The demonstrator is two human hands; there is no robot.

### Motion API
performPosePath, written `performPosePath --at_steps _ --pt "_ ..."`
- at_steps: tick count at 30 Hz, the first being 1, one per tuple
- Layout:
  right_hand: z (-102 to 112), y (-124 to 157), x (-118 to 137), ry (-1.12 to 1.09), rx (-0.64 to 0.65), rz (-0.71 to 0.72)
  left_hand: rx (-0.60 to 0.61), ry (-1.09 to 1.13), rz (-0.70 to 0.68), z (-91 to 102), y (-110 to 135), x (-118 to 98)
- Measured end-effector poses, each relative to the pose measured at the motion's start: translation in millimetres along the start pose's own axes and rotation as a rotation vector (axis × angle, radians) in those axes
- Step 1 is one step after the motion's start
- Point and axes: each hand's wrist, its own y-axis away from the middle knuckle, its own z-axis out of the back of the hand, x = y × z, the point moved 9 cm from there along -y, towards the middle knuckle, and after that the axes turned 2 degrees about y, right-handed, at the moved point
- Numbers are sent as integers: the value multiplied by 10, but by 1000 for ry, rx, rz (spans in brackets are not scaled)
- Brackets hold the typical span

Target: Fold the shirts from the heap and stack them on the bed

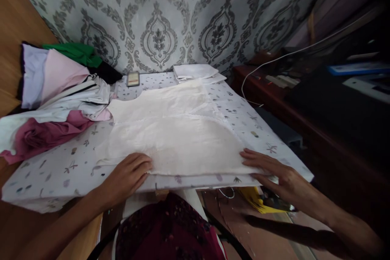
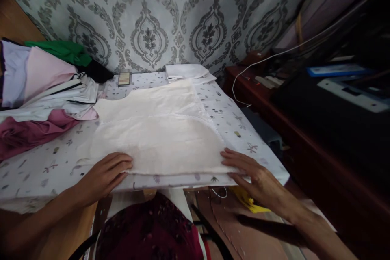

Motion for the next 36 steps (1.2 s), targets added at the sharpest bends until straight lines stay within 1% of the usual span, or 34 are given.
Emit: performPosePath --at_steps 3,4,6,8,9,11,12,14,16,18,21,23,26,30,33,36 --pt "103 -61 1 -57 -17 -66 12 103 99 72 -56 85" --pt "152 -98 2 -84 -36 -96 18 155 154 113 -90 139" --pt "249 -217 -22 -164 -96 -181 27 271 307 196 -177 310" --pt "327 -396 -98 -288 -199 -282 20 369 459 263 -283 523" --pt "351 -504 -148 -357 -263 -324 6 402 508 288 -346 624" --pt "355 -752 -239 -461 -376 -360 -35 420 562 312 -475 805" --pt "342 -881 -277 -465 -415 -364 -53 404 574 304 -532 880" --pt "308 -1109 -339 -347 -461 -385 -76 336 602 254 -607 1003" --pt "259 -1276 -371 -134 -447 -425 -70 228 630 178 -636 1072" --pt "178 -1385 -371 74 -359 -463 -30 95 652 100 -640 1089" --pt "58 -1443 -337 298 -198 -503 56 -114 682 18 -631 1072" --pt "38 -1442 -303 397 -149 -524 115 -221 696 -23 -628 1054" --pt "36 -1447 -263 468 -110 -552 185 -310 701 -79 -632 1028" --pt "23 -1458 -279 484 -48 -604 215 -352 723 -99 -627 1008" --pt "22 -1450 -315 472 -28 -625 220 -337 725 -66 -614 977" --pt "45 -1434 -347 454 -52 -625 216 -312 717 27 -556 971"
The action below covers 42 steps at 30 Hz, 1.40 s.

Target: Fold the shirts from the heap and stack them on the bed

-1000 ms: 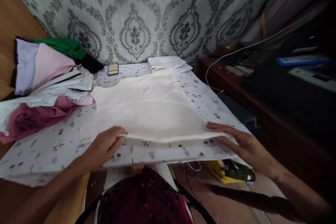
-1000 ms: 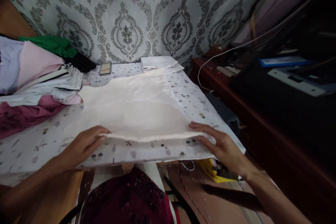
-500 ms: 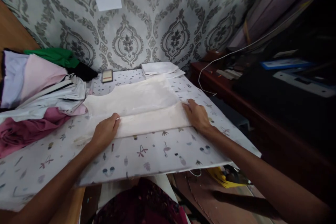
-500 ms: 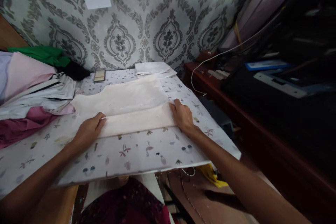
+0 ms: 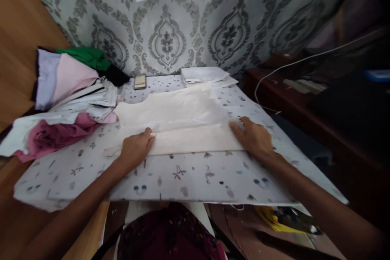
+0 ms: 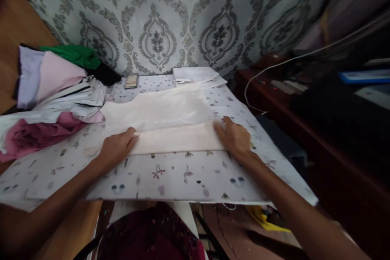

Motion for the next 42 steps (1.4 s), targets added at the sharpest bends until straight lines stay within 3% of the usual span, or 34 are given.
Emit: performPosePath --at_steps 3,9,12,15,19,21,24,28,32,34,36,39,42 --pt "1 11 3 -41 -2 15 20 -32 46 44 73 245" --pt "17 55 46 46 -16 -23 5 -115 233 35 241 1031" --pt "0 47 20 66 -32 -29 -12 -96 270 21 305 1211" --pt "80 54 42 27 -162 47 -3 -160 282 45 345 1170" --pt "210 189 414 -55 -374 421 -196 -217 94 227 258 779" --pt "106 250 650 -64 -321 615 -256 -102 -92 211 173 552" --pt "-175 237 814 -22 -149 719 -156 52 -272 -51 52 421" --pt "-417 197 739 -4 -44 705 -72 54 -245 -391 45 616" --pt "-362 105 653 -79 -69 683 -88 97 -253 -426 57 748" --pt "-223 -94 704 -122 -114 690 -89 160 -247 -317 -116 778" --pt "-64 -436 852 -131 -152 721 -96 237 -235 -133 -459 782" --pt "61 -1140 1180 -39 -144 741 -102 337 -215 138 -1191 732" --pt "12 -1802 1437 128 -106 645 -72 362 -133 176 -1917 696"
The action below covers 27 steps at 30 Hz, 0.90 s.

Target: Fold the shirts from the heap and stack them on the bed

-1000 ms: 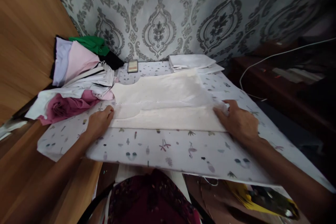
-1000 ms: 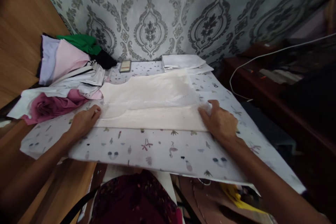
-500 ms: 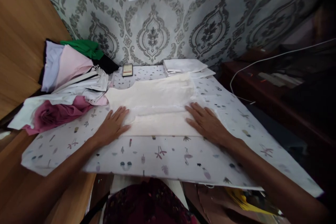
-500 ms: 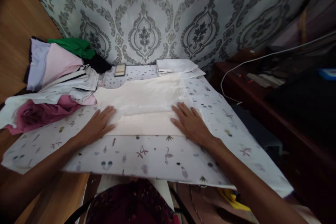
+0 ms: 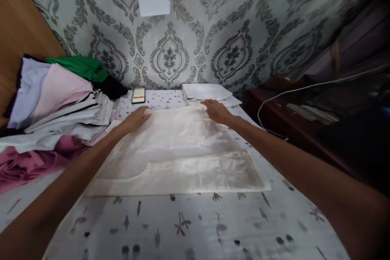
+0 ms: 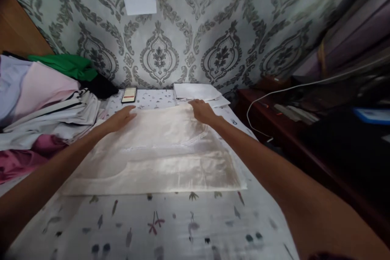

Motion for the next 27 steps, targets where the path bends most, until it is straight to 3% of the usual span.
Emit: performPosePath --at_steps 3,7,11,14,16,21,27 --pt "-144 -351 -68 97 47 -53 -5 -36 18 -160 -436 66" --pt "-136 -433 -127 117 -3 -79 -77 -112 -49 -236 -530 38" --pt "129 -210 -201 78 -99 -57 -171 -174 -175 -7 -236 -245" --pt "360 195 -195 59 -184 -18 -188 -215 -265 126 140 -506" --pt "431 529 -125 63 -217 32 -163 -276 -314 103 396 -631" --pt "263 1157 102 75 -145 137 -78 -419 -380 -165 774 -693" --pt "176 1313 191 60 -68 108 -57 -455 -342 -259 811 -628"
